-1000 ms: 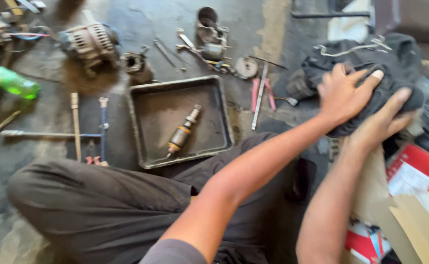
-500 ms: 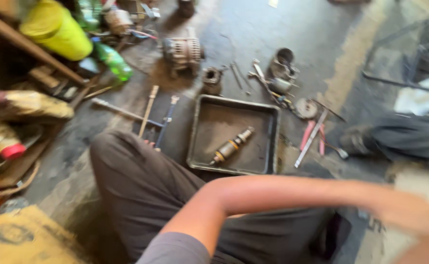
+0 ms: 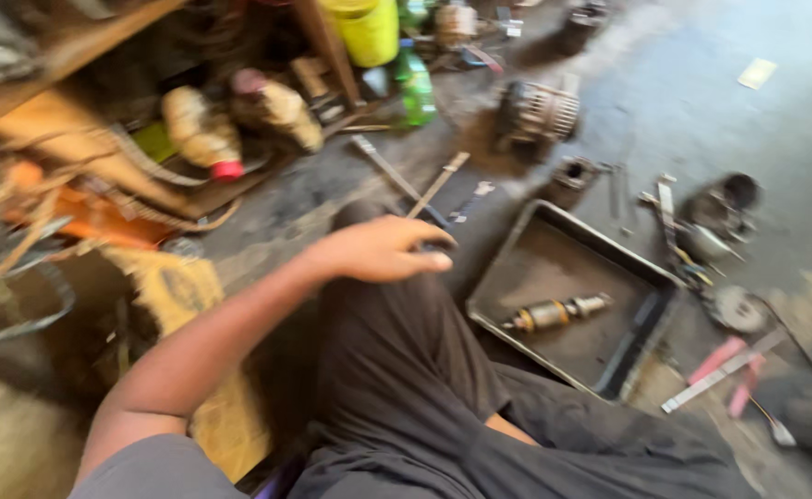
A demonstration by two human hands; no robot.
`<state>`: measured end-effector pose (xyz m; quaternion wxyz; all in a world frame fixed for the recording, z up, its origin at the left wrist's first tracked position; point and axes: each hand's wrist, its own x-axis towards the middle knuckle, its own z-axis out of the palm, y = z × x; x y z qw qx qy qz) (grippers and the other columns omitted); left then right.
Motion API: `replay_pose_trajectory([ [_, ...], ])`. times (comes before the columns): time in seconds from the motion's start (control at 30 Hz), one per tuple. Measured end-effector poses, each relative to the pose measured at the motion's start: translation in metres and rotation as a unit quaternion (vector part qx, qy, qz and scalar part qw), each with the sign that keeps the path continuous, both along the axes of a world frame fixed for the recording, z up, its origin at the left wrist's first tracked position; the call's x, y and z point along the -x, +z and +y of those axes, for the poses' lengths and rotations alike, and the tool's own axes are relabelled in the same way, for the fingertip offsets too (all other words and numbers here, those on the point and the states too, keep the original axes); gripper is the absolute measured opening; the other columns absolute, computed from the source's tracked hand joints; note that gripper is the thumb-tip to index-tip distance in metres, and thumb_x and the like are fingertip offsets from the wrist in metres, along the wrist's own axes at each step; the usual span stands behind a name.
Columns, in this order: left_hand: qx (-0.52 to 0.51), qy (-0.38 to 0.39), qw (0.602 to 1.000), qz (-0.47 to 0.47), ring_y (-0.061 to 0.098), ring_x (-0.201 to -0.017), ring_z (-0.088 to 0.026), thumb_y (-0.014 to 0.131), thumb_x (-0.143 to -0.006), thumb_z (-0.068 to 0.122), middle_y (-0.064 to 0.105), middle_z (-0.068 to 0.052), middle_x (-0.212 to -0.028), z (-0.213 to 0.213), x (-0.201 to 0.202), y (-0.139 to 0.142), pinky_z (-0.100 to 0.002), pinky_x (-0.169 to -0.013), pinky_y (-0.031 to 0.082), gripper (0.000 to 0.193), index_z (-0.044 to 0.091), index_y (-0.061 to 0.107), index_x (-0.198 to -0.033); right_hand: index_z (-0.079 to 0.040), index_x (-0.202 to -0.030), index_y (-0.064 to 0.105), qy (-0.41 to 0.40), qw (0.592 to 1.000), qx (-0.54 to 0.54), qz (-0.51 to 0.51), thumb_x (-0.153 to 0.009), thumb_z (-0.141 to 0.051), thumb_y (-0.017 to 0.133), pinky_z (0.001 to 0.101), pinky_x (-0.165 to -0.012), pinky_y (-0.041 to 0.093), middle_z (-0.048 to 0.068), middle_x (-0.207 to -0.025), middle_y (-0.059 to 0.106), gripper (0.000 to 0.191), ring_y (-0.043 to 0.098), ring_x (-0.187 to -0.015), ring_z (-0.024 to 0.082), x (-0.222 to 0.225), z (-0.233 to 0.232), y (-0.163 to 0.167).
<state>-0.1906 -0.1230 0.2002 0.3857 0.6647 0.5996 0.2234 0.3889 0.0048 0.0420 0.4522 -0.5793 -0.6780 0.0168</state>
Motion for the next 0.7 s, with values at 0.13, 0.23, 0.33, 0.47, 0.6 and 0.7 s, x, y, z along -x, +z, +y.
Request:
replay_pose_trajectory([
  [0.13,0.039,0.138,0.986,0.09,0.066,-0.119,-0.033,0.064,-0.09,0.05,0.071,-0.017,-0.127,-0.055,0.077,-0.008,-0.042,-0.102,0.05,0.057,0.008,0.068,-0.129,0.007,-0.124,0.056,0.021,1.0,0.009,-0.018,-0.094,-0.007,0.068,0.0403,-0.108,0.048,0.018,-0.127,0.058,0.035,0.059,-0.119,0.029,0.039,0.009,0.0],
  [0.23,0.074,0.368,0.92,0.117,0.071,-0.11,-0.031,0.078,-0.083,0.042,0.071,-0.018,-0.126,-0.074,0.128,-0.02,-0.044,-0.096,0.054,0.059,0.007,0.066,-0.129,0.007,-0.123,0.056,0.031,0.999,0.011,-0.035,-0.092,-0.005,0.068,0.0402,-0.108,0.047,0.018,-0.126,0.058,0.035,0.058,-0.119,0.03,0.053,0.01,0.013],
  [0.33,-0.019,0.477,0.84,0.257,0.066,-0.113,-0.04,0.084,-0.08,0.028,0.066,-0.022,-0.13,-0.075,0.18,-0.032,-0.051,-0.098,0.052,0.081,0.007,0.044,-0.147,0.007,-0.122,0.057,0.035,0.998,0.01,-0.047,-0.091,-0.003,0.069,0.0401,-0.108,0.047,0.018,-0.125,0.058,0.035,0.058,-0.118,0.03,0.06,0.003,0.02],
  [0.47,-0.153,0.386,0.858,0.302,0.046,-0.131,-0.046,0.093,-0.068,0.024,0.057,-0.025,-0.143,-0.066,0.249,-0.034,-0.054,-0.113,0.034,0.11,0.013,0.034,-0.16,0.007,-0.12,0.057,0.041,0.997,0.01,-0.062,-0.089,-0.001,0.069,0.04,-0.108,0.046,0.018,-0.124,0.058,0.035,0.057,-0.118,0.03,0.061,-0.005,0.018],
  [0.6,-0.085,0.339,0.886,0.304,0.044,-0.13,-0.044,0.095,-0.06,0.032,0.059,-0.02,-0.141,-0.049,0.282,-0.031,-0.055,-0.113,0.033,0.114,0.02,0.041,-0.159,0.007,-0.119,0.058,0.049,0.996,0.009,-0.07,-0.086,0.001,0.07,0.0398,-0.108,0.045,0.018,-0.122,0.057,0.035,0.056,-0.117,0.031,0.057,-0.013,0.014],
  [0.7,-0.114,0.298,0.894,0.314,0.043,-0.128,-0.045,0.097,-0.052,0.037,0.058,-0.016,-0.146,-0.034,0.289,-0.031,-0.06,-0.108,0.028,0.115,0.017,0.048,-0.154,0.007,-0.118,0.058,0.043,0.996,0.014,-0.075,-0.085,0.003,0.07,0.0397,-0.108,0.044,0.018,-0.121,0.057,0.036,0.056,-0.117,0.031,0.051,-0.023,0.011],
])
